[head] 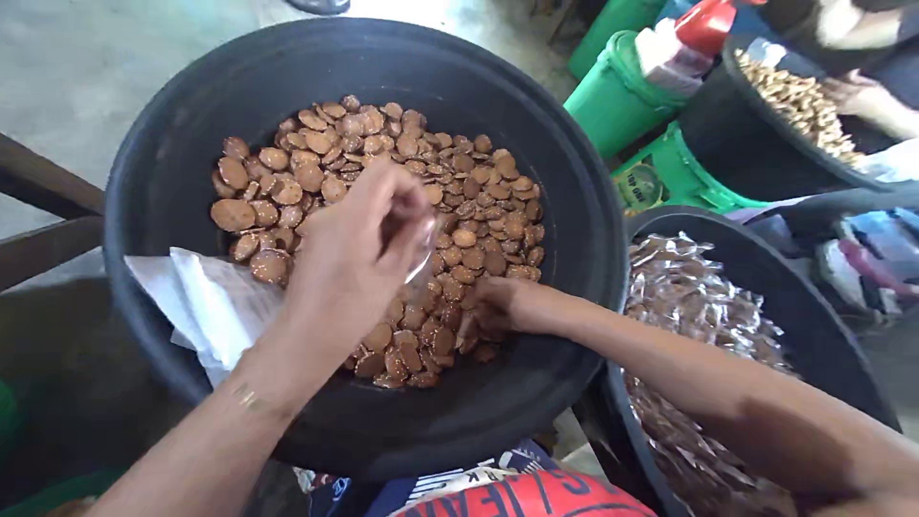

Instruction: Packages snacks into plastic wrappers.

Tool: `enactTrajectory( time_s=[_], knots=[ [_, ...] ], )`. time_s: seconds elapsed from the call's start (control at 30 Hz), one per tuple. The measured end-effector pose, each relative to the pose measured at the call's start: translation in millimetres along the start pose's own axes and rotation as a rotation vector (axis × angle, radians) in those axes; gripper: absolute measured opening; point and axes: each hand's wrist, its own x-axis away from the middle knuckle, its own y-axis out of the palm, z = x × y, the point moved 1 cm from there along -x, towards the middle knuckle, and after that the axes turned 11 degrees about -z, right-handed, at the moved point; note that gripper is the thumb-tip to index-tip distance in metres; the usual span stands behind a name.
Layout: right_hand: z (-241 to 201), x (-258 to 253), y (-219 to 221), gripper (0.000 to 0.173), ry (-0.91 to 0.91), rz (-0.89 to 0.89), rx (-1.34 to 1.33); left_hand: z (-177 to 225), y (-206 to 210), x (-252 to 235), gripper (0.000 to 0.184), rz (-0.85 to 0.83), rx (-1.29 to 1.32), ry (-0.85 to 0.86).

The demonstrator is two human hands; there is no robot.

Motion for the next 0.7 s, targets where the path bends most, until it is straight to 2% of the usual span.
enactTrajectory(
  time_s=[0.07,0.17,0.27,0.3,0.33,0.4,0.43,0.57,0.7],
  knots=[
    [6,1,-12,0.030,0.073,0.019,-0.143,1,5,-41,0.014,0.007,-0.004,0.030],
    [18,5,-24,0.030,0.214,0.004,-0.304,-17,14,-79,0.019,-0.066,0.095,-0.136],
    [20,4,-17,0.024,0.162,0.123,-0.168,-54,16,-82,0.035,-0.082,-0.002,-0.300],
    [16,2,-11,0.026,0.130,0.099,-0.103,-65,14,-80,0.038,-0.061,-0.044,-0.350],
    [9,0,-5,0.033,0.110,0.054,-0.062,-74,10,-79,0.041,-0.027,-0.065,-0.392],
    [-8,-4,-1,0.060,0.159,-0.066,0.035,-79,0,-79,0.040,0.063,-0.053,-0.419],
    [-15,-5,-4,0.064,0.191,-0.098,0.072,-80,-3,-79,0.035,0.098,-0.039,-0.402],
    [-18,-10,-18,0.040,0.210,-0.130,0.110,-77,-5,-77,0.018,0.067,-0.005,-0.330],
    [-6,-14,-10,0.038,0.187,-0.170,0.248,-80,1,-78,0.019,-0.011,-0.033,-0.345]
  ],
)
